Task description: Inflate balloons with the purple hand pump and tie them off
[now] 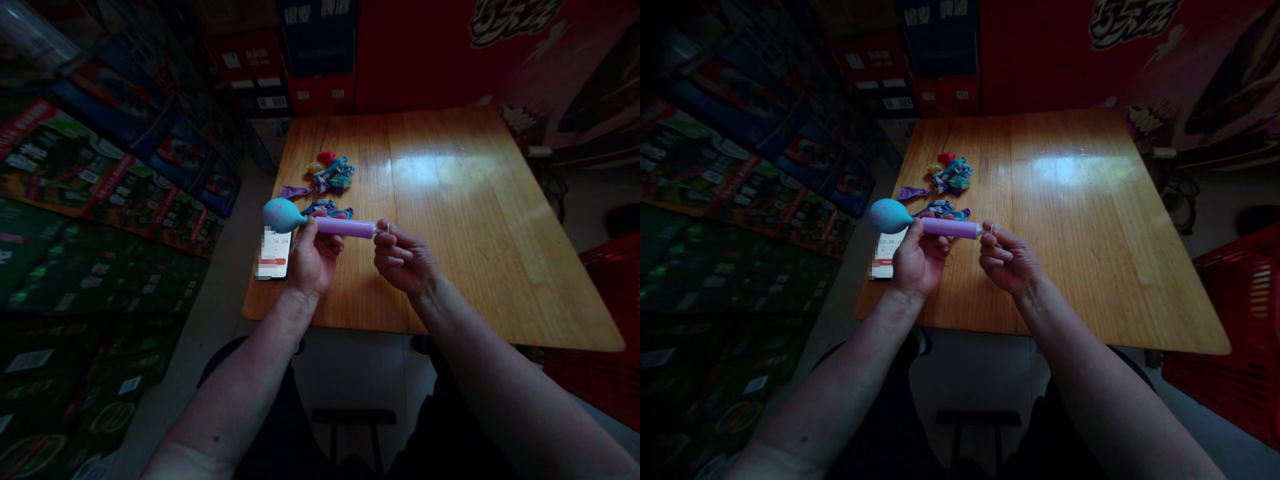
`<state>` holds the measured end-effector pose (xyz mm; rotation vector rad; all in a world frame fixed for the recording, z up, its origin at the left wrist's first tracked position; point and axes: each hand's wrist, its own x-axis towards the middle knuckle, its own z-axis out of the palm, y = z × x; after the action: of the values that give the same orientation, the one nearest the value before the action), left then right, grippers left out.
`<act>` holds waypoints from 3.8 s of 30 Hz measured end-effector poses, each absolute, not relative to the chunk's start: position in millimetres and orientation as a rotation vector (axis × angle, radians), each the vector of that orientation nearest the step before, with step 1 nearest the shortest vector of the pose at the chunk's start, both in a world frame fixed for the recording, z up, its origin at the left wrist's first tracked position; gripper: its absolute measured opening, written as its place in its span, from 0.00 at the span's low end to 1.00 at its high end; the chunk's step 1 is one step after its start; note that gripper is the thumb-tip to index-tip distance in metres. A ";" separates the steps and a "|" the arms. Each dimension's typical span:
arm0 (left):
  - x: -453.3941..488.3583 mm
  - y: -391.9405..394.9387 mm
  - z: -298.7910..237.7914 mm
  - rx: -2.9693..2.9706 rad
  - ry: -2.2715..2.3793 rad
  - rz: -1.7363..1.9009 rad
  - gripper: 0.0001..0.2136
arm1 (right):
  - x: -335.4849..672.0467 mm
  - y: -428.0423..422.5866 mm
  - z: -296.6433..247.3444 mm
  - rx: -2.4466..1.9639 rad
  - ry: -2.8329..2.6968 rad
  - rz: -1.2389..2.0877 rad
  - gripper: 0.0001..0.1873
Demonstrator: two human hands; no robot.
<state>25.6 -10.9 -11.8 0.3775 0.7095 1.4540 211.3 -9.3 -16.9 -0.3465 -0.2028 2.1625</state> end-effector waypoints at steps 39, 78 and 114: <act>25.1 -12.4 -8.1 0.401 0.760 1.449 0.10 | 208.6 -11.4 -12.3 -0.457 -0.260 2.120 0.02; 25.3 -12.2 -8.9 0.386 0.775 1.483 0.11 | 201.8 -11.7 -10.5 -0.534 -0.256 2.118 0.04; 16.9 -12.8 -5.0 0.402 0.744 1.473 0.11 | 214.7 -12.8 -5.0 -0.448 -0.202 2.113 0.04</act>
<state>16.9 -12.8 -5.0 0.4019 0.7439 1.4732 214.7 -12.8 -5.0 -0.4483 -0.2016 2.1130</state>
